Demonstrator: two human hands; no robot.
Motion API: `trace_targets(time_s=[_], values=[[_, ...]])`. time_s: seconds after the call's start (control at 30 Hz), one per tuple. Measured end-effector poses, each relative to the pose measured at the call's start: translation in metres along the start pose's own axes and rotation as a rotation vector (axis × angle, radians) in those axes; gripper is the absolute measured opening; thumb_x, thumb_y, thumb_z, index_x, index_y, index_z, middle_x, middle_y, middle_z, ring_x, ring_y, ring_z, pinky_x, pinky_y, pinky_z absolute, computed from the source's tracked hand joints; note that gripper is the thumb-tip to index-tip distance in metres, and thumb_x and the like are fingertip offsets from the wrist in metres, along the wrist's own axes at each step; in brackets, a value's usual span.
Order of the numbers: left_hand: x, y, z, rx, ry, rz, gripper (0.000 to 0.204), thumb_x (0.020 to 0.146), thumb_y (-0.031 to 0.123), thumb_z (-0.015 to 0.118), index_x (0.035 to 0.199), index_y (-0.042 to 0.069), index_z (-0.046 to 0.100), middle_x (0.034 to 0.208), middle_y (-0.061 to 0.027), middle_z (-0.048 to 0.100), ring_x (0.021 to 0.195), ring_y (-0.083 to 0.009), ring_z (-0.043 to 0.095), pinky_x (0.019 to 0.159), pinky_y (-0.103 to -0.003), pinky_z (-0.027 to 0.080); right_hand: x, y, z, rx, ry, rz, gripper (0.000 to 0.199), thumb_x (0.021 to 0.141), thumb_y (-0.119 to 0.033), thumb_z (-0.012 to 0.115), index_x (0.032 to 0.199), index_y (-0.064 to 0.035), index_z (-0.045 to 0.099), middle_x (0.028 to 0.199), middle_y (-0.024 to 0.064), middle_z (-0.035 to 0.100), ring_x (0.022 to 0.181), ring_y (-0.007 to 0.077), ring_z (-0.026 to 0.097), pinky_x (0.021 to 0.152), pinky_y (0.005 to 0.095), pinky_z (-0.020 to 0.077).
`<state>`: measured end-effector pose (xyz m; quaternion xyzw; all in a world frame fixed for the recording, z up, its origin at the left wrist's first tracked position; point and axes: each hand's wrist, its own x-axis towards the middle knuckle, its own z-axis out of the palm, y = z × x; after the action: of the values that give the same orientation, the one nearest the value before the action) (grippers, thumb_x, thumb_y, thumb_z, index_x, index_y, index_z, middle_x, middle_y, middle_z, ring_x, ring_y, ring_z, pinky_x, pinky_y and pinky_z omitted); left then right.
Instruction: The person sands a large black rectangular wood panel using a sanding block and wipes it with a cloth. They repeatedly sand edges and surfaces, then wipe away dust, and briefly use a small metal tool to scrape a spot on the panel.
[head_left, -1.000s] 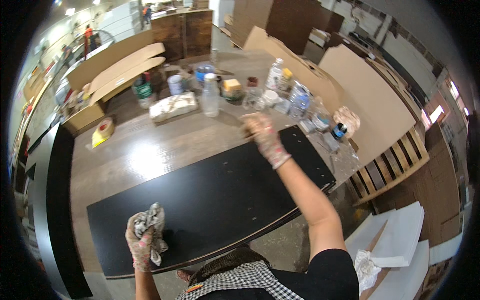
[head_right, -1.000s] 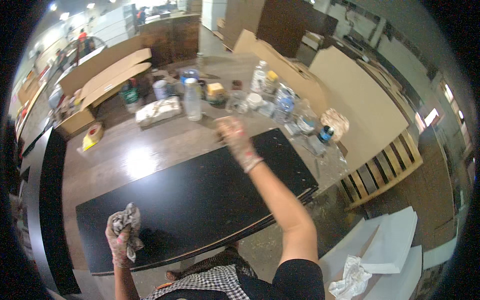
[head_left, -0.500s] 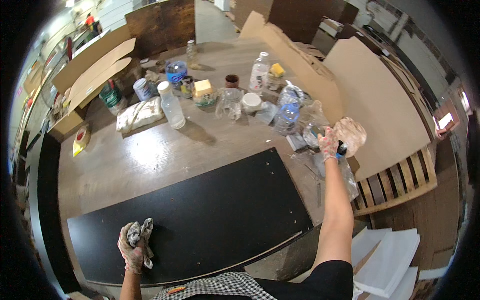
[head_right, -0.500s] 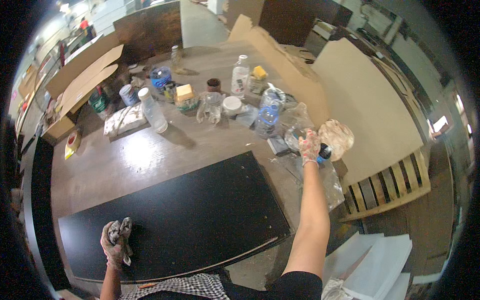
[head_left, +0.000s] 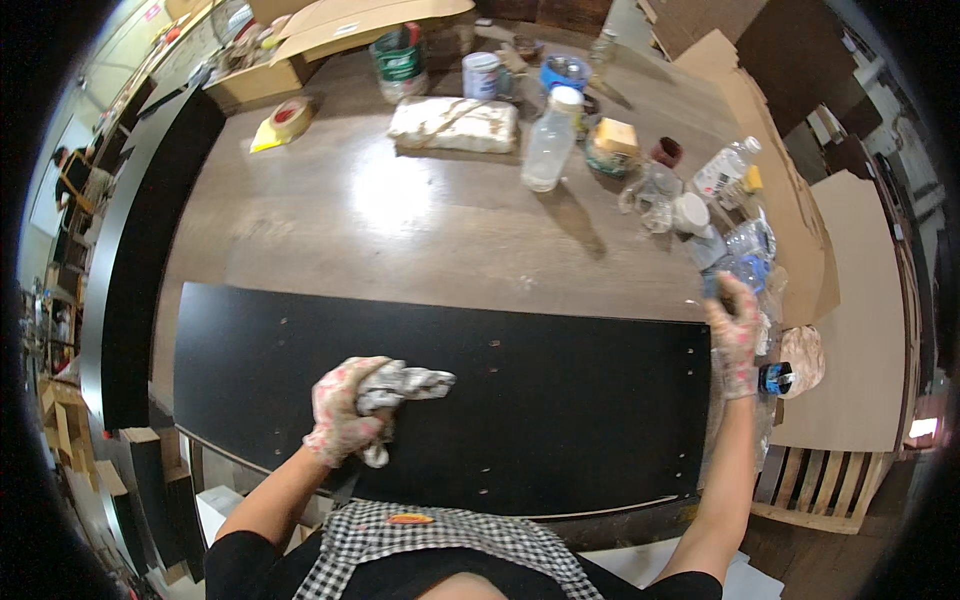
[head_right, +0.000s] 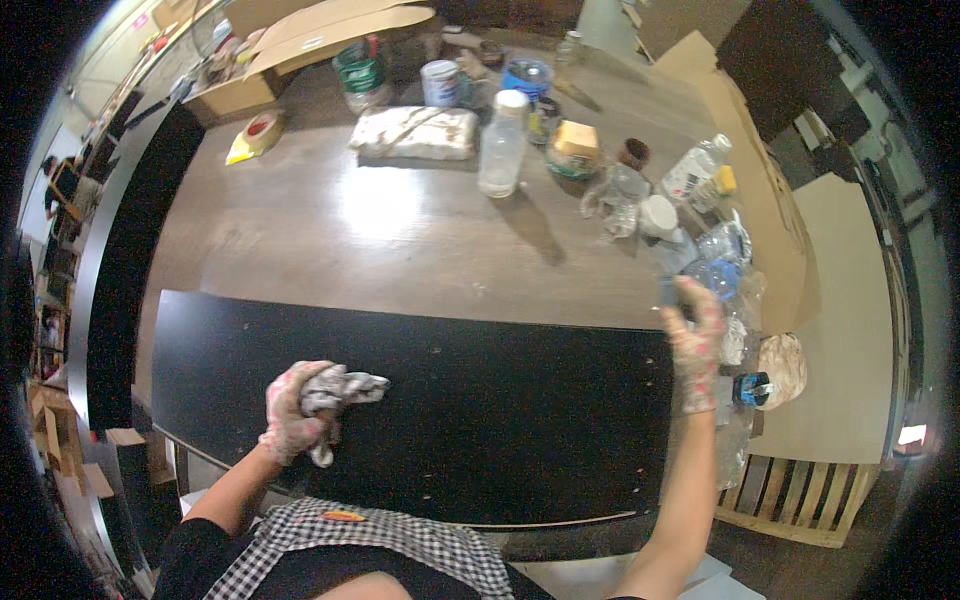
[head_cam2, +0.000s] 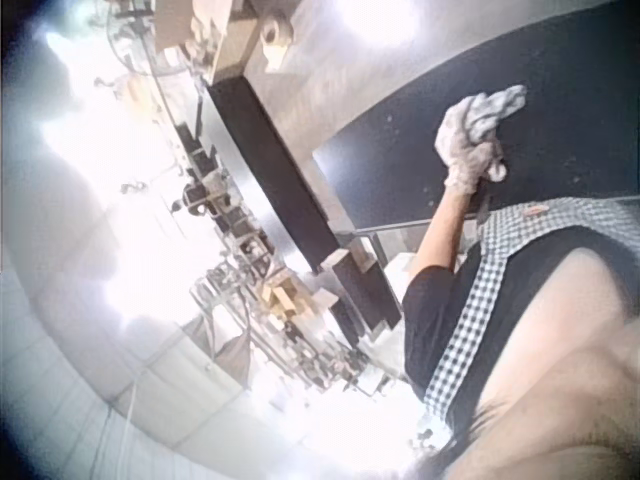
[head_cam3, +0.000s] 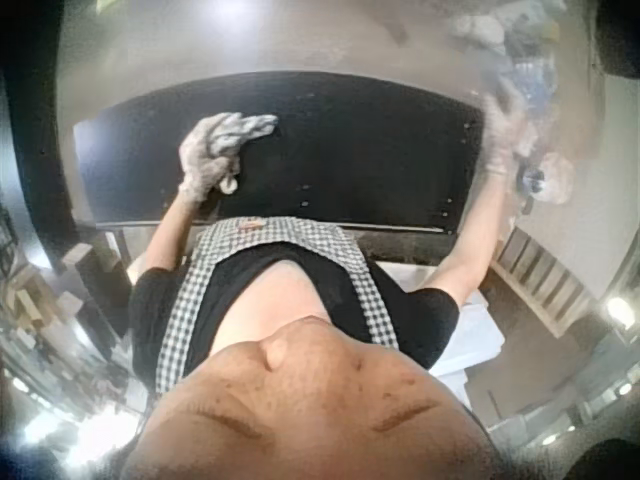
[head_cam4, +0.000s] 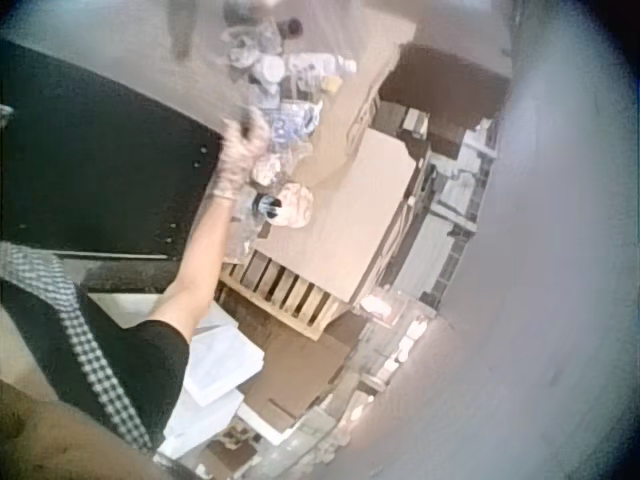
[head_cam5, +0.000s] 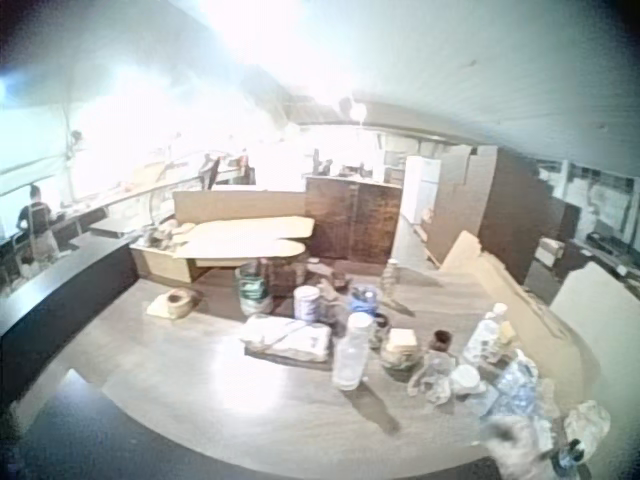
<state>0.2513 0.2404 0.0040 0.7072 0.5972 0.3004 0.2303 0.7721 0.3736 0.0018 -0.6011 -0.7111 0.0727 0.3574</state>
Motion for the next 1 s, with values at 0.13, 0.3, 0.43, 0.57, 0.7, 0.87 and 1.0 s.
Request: trace_targets(time_s=[0.13, 0.3, 0.43, 0.57, 0.7, 0.87, 1.0], values=[[0.001, -0.008, -0.005, -0.062, -0.161, 0.149, 0.06, 0.058, 0.013, 0.077, 0.116, 0.01, 0.063, 0.106, -0.0136, 0.068, 0.096, -0.0323, 0.066, 0.087, -0.041, 0.052, 0.004, -0.14, 0.085, 0.18, -0.424, -0.21, 0.036, 0.073, -0.014, 0.078, 0.107, -0.007, 0.068, 0.105, 0.0117, 0.066, 0.104, 0.0281, 0.061, 0.09, 0.038, 0.0495], [-0.02, -0.039, -0.038, -0.108, -0.373, 0.209, 0.058, 0.071, 0.026, 0.077, 0.124, 0.011, 0.06, 0.113, -0.0113, 0.066, 0.099, -0.0289, 0.065, 0.085, -0.041, 0.05, 0.021, -0.252, 0.158, 0.178, -0.585, -0.353, 0.033, 0.071, -0.017, 0.079, 0.102, -0.0074, 0.07, 0.099, 0.0084, 0.066, 0.095, 0.0282, 0.06, 0.083, 0.038, 0.0499], [-0.049, -0.075, -0.08, -0.158, -0.325, 0.121, 0.061, 0.065, 0.028, 0.077, 0.122, 0.013, 0.06, 0.114, -0.0093, 0.066, 0.1, -0.029, 0.065, 0.086, -0.041, 0.051, 0.031, -0.319, 0.234, 0.229, -0.68, -0.478, 0.032, 0.071, -0.018, 0.079, 0.101, -0.0086, 0.07, 0.1, 0.0084, 0.065, 0.096, 0.0281, 0.06, 0.084, 0.0381, 0.0497], [-0.059, -0.101, -0.103, -0.246, -0.314, 0.119, 0.054, 0.073, 0.025, 0.073, 0.123, 0.008, 0.06, 0.112, -0.0109, 0.066, 0.1, -0.0285, 0.064, 0.087, -0.039, 0.051, 0.039, -0.408, 0.345, 0.284, -0.714, -0.665, 0.03, 0.074, -0.02, 0.077, 0.1, -0.0114, 0.069, 0.097, 0.0085, 0.062, 0.093, 0.0293, 0.059, 0.081, 0.0393, 0.0492], [-0.056, -0.11, -0.104, -0.389, -0.354, 0.15, 0.063, 0.069, 0.023, 0.073, 0.127, 0.005, 0.057, 0.118, -0.0145, 0.064, 0.103, -0.0318, 0.062, 0.089, -0.04, 0.049, 0.045, -0.525, 0.445, 0.467, -0.672, -0.801, 0.027, 0.073, -0.02, 0.077, 0.097, -0.0102, 0.069, 0.092, 0.0103, 0.061, 0.091, 0.0305, 0.06, 0.081, 0.042, 0.0488], [-0.06, -0.111, -0.101, -0.454, -0.386, 0.152, 0.067, 0.071, 0.024, 0.072, 0.131, 0.004, 0.052, 0.119, -0.0155, 0.062, 0.107, -0.0329, 0.06, 0.091, -0.042, 0.047, 0.056, -0.587, 0.46, 0.535, -0.604, -0.967, 0.026, 0.072, -0.018, 0.077, 0.094, -0.0095, 0.068, 0.088, 0.0096, 0.063, 0.09, 0.0288, 0.061, 0.082, 0.0399, 0.0489], [-0.061, -0.11, -0.104, -0.468, -0.463, 0.124, 0.066, 0.072, 0.022, 0.071, 0.131, 0.004, 0.051, 0.12, -0.014, 0.059, 0.11, -0.0314, 0.057, 0.092, -0.043, 0.045, 0.067, -0.567, 0.429, 0.241, -0.865, -0.747, 0.028, 0.073, -0.017, 0.078, 0.097, -0.0083, 0.069, 0.094, 0.0112, 0.066, 0.093, 0.0296, 0.062, 0.081, 0.041, 0.0497]])
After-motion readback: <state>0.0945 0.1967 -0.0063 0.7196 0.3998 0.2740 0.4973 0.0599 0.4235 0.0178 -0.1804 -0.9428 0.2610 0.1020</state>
